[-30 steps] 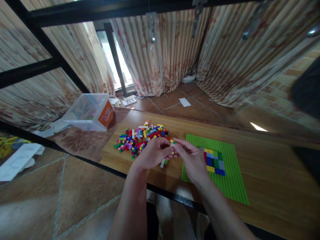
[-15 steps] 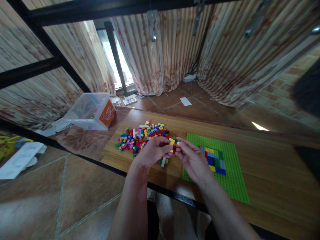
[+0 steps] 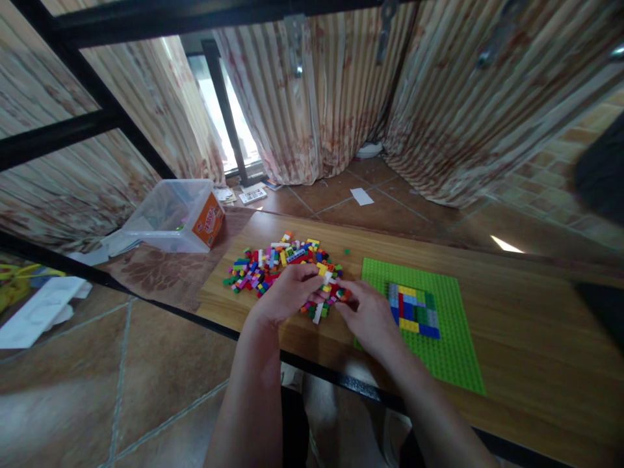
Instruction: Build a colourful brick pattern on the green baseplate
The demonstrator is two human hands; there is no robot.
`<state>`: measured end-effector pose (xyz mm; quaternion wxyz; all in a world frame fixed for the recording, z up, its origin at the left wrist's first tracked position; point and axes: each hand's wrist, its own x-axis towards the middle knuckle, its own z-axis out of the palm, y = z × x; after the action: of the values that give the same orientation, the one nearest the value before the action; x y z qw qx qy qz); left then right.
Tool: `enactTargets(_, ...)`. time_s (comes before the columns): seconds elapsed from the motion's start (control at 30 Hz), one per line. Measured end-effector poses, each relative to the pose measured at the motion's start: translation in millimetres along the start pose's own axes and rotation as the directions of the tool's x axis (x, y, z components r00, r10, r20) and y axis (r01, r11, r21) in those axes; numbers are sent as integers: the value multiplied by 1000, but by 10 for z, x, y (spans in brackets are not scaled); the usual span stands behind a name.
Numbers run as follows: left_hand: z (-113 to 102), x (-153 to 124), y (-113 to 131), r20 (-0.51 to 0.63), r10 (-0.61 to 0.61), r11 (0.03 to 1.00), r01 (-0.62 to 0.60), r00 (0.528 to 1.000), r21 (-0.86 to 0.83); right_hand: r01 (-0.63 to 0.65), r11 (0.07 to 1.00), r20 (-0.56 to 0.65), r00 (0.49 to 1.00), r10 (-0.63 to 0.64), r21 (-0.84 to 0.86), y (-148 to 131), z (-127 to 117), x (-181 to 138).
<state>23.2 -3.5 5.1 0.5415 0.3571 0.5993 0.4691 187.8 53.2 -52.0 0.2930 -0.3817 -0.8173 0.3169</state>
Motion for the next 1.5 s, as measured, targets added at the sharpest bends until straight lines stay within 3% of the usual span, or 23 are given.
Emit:
enactTargets(0.07,-9,7,-9,21,24,998,-25,999,66,-19,998,16,1000,18,52,0,-29,8)
enactTargets(0.23,25,14,-14,122,83,968,-109,989,224,-81,979,-85,992,98,186,2,-147,58)
enactTargets(0.4,155,27,-19,221,59,950,-123,973,288,-188,879,44,981,187,438,-15,-138,100)
enactTargets(0.53,204,44,-36,216,27,939,-99,976,330,-158,842,8,984,180,516,-29,-116,118)
enactTargets(0.77,223,30,24,148,-65,954,18,987,299,-44,883,-107,989,105,467,-71,-108,96)
enactTargets(0.93,173,59,-22,86,-50,956,23,995,291,-34,943,-205,973,107,331,-63,-133,96)
enactTargets(1.1,89,59,-45,45,76,957,-85,996,278,-98,994,-71,993,95,-52,-5,-146,115)
enactTargets(1.17,75,54,-43,55,77,957,-89,995,276,-90,990,4,996,91,-111,-3,-134,117)
enactTargets(1.3,79,80,-73,59,27,963,-42,998,265,-108,994,35,994,108,0,-19,-132,118)
enactTargets(1.5,158,83,-43,87,45,937,-73,995,342,-104,939,-11,993,114,327,-60,-154,115)
